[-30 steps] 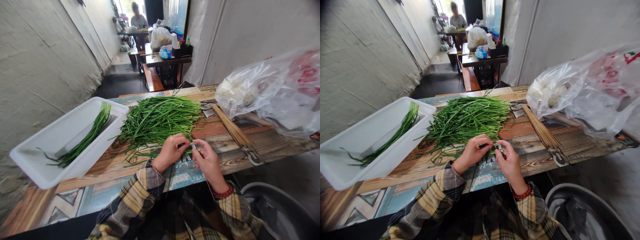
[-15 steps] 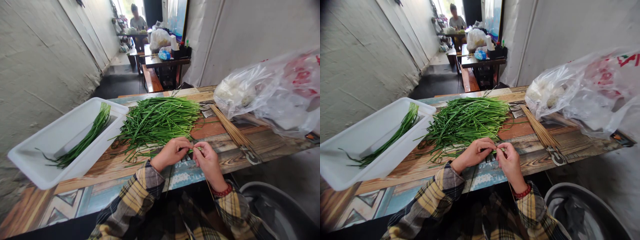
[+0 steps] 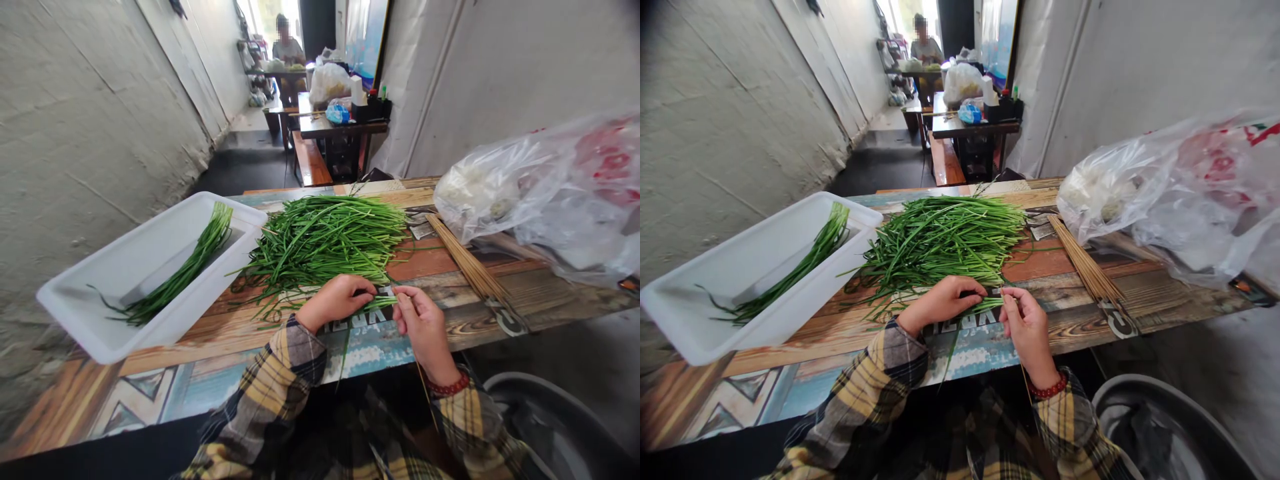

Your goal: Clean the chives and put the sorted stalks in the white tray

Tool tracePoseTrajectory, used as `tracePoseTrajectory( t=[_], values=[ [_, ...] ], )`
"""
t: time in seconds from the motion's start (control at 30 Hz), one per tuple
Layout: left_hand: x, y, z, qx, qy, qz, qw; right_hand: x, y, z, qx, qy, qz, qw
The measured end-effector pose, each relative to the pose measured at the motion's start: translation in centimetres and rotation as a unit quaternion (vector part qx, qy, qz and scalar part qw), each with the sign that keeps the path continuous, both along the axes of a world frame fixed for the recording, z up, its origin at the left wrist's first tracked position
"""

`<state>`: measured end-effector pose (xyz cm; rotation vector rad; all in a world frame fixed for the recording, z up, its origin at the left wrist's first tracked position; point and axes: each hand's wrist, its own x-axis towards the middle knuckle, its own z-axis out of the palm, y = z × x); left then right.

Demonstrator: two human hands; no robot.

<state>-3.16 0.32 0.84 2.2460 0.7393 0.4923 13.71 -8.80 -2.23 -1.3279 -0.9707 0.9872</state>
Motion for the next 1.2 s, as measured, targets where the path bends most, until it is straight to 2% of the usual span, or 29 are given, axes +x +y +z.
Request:
tracePoseTrajectory(
  t=[0.1, 0.4, 0.53, 0.73, 0.97, 1.2],
  values=[
    [0.1, 0.0, -0.1, 0.002, -0.003, 0.007, 1.0, 0.0, -0.1, 0.0, 0.003, -0.001, 0.0, 1.0],
    [0.5, -0.1, -0.1, 0.027, -0.038, 0.087, 0.995, 0.0, -0.3, 0.1, 0.009, -0.012, 0.01, 1.0],
    [0.6, -0.2, -0.2, 0.023, -0.043, 0.093, 0.995, -0.1, -0.2, 0.0, 0.007, -0.004, 0.011, 1.0],
    [0.7, -0.3, 0.5, 0.004, -0.061, 0.077, 0.995, -0.1, -0.3, 0.0, 0.007, -0.007, 0.012, 1.0],
    [0.9, -0.5, 0.7, 0.003, -0.081, 0.094, 0.992, 0.0, -0.2, -0.2, 0.001, -0.005, 0.012, 1.0],
    [0.6, -0.3, 0.9, -0.011, -0.092, 0.072, 0.993, -0.1, -0.2, 0.1, 0.007, -0.005, 0.012, 1.0]
  ],
)
